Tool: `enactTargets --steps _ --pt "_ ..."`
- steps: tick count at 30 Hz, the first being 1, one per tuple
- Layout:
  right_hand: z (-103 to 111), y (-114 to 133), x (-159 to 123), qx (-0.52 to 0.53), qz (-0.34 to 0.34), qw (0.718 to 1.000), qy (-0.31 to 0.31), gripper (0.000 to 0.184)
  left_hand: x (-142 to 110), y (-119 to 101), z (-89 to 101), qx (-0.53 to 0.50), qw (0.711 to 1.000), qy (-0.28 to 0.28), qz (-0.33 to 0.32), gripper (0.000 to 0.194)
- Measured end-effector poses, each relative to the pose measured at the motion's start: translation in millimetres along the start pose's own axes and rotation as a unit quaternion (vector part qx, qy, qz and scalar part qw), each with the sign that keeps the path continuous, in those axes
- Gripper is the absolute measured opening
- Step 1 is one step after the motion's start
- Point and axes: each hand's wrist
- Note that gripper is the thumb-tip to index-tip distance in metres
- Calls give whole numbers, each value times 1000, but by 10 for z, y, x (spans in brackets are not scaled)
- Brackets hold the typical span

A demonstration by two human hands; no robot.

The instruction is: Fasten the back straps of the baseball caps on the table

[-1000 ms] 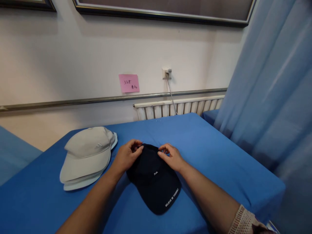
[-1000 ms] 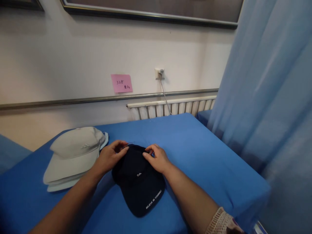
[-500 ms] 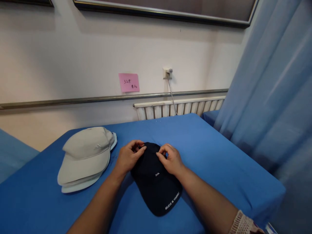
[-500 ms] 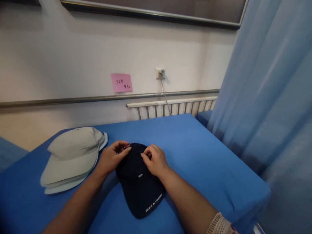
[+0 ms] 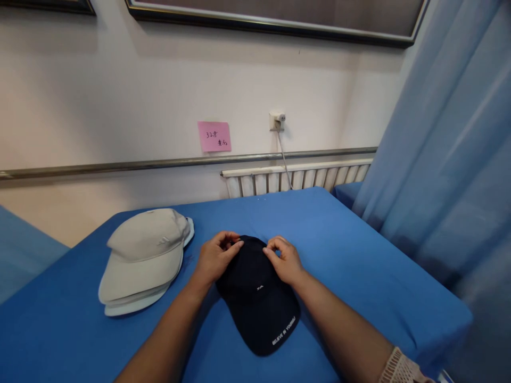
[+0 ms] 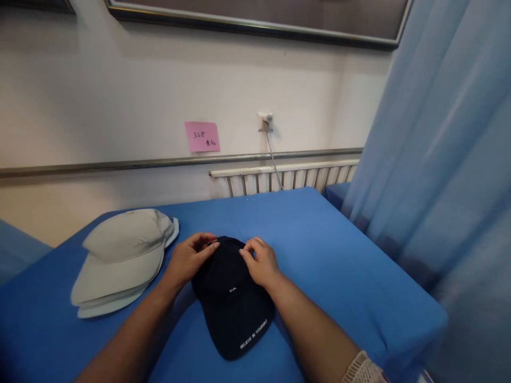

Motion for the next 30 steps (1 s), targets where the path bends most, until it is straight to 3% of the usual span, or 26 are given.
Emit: enactTargets --steps 5,12,14,22,26,30 --pt "-6 64 -6 27 18 998 -50 12 23 20 -31 -14 1000 -1 10 35" --pt "48 64 -3 -55 29 998 12 3 10 56 -69 -21 1000 -9 4 36" --pt "24 50 10 -79 36 996 18 10 5 75 -74 -30 999 -11 1 37" --pt "-8 134 -22 -114 75 990 -31 10 8 97 -62 18 1000 11 -11 36" --pt "-31 51 -29 -88 55 994 -23 11 -2 57 -3 -10 999 -39 0 34" --pt "-54 -46 -40 -53 39 997 -30 11 -128 87 202 -6 997 -82 2 34"
Point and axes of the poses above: each hand's wrist, its own x-axis towards the middle knuckle, its own z-axis out of the back of the hand, y = z × x, and after that the axes turned 12 degrees about -z, right-handed
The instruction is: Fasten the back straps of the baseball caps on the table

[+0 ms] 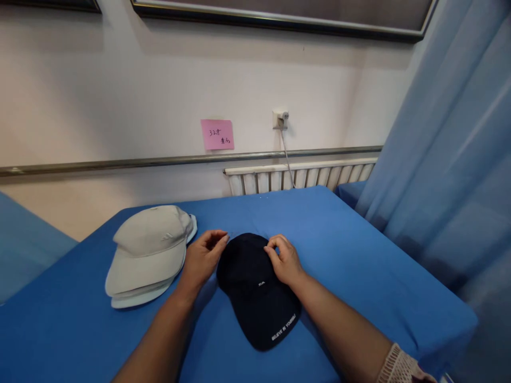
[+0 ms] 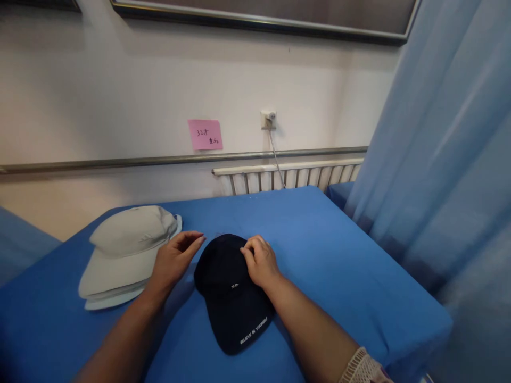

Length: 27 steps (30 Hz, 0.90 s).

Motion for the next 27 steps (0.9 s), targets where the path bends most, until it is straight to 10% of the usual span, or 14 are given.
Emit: enactTargets --steps 9,27 --pt "-16 -4 -23 26 -3 1000 -11 12 -226 125 107 123 982 136 -40 28" --pt "22 69 -23 79 -28 993 -83 14 -156 151 -245 -114 989 -87 37 30"
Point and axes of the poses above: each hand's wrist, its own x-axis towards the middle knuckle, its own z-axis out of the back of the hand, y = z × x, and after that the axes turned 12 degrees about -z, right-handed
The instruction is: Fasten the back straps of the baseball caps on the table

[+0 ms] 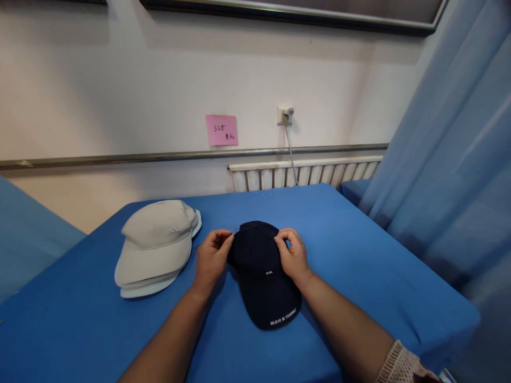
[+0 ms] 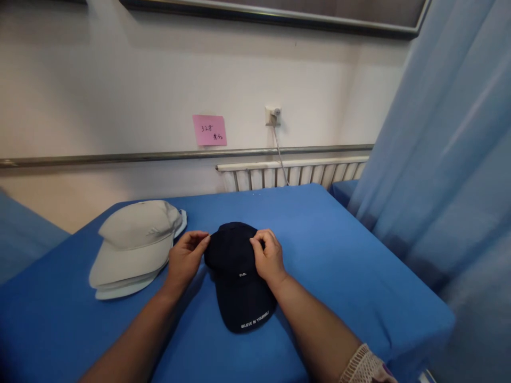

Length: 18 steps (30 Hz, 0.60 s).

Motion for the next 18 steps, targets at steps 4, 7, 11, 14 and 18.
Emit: enactTargets --steps 4,7,11,14,18 --pt "48 -65 26 -25 -33 999 2 15 44 88 -63 -2 1000 -3 2 29" --pt "143 -143 25 -16 -93 995 -31 18 -17 133 3 26 1000 -6 -7 29" --pt "272 -215 -92 1 -149 987 -62 22 -212 -16 101 134 982 97 -89 24" --pt "302 -231 -213 -5 -150 987 -51 21 -341 -226 71 170 942 211 -197 22" --pt "287 -224 -282 -29 -130 990 -40 18 -395 -361 -38 229 876 289 -311 18"
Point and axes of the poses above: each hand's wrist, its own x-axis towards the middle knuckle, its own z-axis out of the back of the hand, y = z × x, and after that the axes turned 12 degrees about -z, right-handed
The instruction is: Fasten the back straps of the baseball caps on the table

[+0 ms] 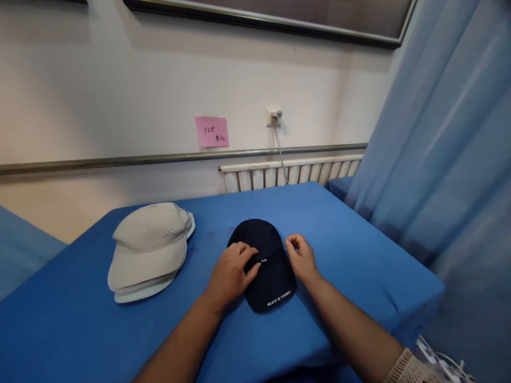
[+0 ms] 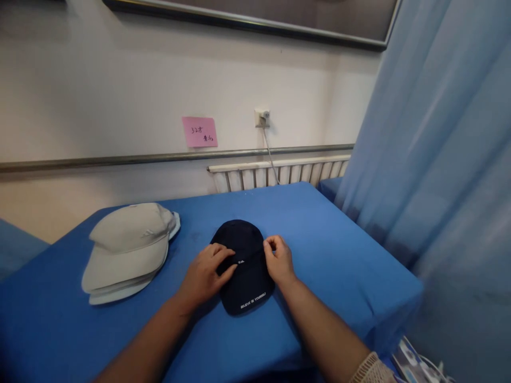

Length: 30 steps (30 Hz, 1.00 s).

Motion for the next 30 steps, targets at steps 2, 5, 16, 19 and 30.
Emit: enactTargets --steps 2,5,16,19,30 --pt "-6 5 -7 -11 13 1000 2 18 20 8 -35 34 999 22 -22 13" --pt "-8 10 -16 -21 24 999 14 18 25 45 -77 52 998 18 -29 18" --pt "102 116 -179 97 -101 990 -13 23 38 39 -36 -32 992 -89 84 20" --pt "273 177 -578 162 -244 954 59 32 -7 105 -19 -62 981 -133 127 18" --pt "105 490 -1366 460 -497 727 115 28 -51 219 -35 -83 970 -167 154 21"
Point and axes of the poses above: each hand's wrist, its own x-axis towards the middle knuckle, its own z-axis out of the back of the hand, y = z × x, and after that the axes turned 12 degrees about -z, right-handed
